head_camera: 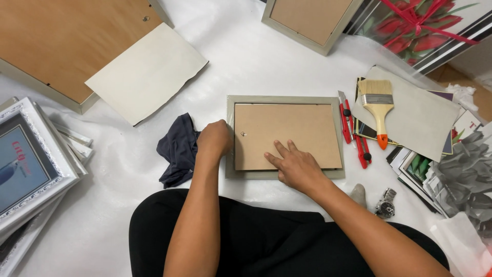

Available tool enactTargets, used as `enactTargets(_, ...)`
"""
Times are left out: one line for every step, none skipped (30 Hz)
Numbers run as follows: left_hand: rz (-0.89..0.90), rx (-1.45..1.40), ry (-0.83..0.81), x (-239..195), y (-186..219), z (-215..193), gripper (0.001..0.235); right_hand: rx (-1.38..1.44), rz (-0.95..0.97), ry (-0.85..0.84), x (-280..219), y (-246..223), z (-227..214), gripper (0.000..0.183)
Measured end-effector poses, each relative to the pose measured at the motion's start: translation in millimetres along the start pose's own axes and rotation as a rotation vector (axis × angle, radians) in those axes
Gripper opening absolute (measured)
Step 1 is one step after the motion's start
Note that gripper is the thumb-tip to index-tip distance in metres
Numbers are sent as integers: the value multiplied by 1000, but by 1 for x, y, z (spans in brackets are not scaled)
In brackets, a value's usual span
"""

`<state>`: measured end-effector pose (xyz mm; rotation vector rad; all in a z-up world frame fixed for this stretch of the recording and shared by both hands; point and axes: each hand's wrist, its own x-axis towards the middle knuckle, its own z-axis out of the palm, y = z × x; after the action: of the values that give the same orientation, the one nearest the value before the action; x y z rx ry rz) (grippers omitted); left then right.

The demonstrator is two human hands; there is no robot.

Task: Assembling a picture frame by cleaning the glass and securing the backing

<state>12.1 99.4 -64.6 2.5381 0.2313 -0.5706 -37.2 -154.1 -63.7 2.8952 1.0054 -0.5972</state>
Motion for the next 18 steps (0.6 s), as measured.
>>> enactTargets(1, 2, -1, -2, 2, -3, 48, 2, 1, 1, 2, -1, 1, 62)
enactTargets(-3, -6, -2, -4, 4, -5, 46, -10, 16, -21, 3, -2, 1, 63)
enactTargets(-6, -17, -5, -6, 7, -7, 44, -24, 30, -45, 4, -2, 2, 63)
enactTargets(-6, -16, -7, -4, 6, -5, 44, -23, 32, -46, 4, -1, 2, 63)
enactTargets(2, -15, 8, -2, 5, -3, 44, -12, 42, -59, 4, 0, 2, 63)
enactTargets(9, -14, 22, 0, 4, -2, 44, -1, 53, -71, 5, 1, 2, 63)
enactTargets(12, -14, 23, 0, 5, -2, 44, -2, 55, -69, 3, 1, -1, 63)
enactTargets(17, -5, 24, 0, 7, -2, 43, 20, 58, -65, 2, 2, -5, 60)
enactTargets(20, 4, 25, -1, 7, -3, 42, 43, 59, -61, 1, 1, -8, 58)
enactTargets(19, 4, 26, -1, 6, -2, 42, 43, 58, -60, 1, 1, -10, 58)
enactTargets(21, 2, 31, -1, 6, -2, 42, 4, 57, -86, 0, 2, -12, 56)
enactTargets(23, -1, 36, 0, 6, -1, 42, -36, 56, -112, -1, 3, -14, 55)
enactTargets(24, 1, 31, 2, 4, 3, 42, -32, 60, -114, 0, 3, -11, 55)
enactTargets(26, 10, 37, 5, 1, 7, 42, -43, 65, -105, 2, 2, -8, 53)
enactTargets(29, 17, 44, 7, 0, 12, 42, -56, 72, -96, 2, 3, -4, 51)
enactTargets(32, 17, 39, 0, 5, 9, 42, -54, 77, -99, 2, 2, -4, 51)
enactTargets(29, 4, 35, -6, 11, 4, 43, -49, 90, -111, 3, 3, -6, 50)
enactTargets(25, -8, 31, -13, 16, -1, 45, -44, 104, -123, 5, 3, -7, 48)
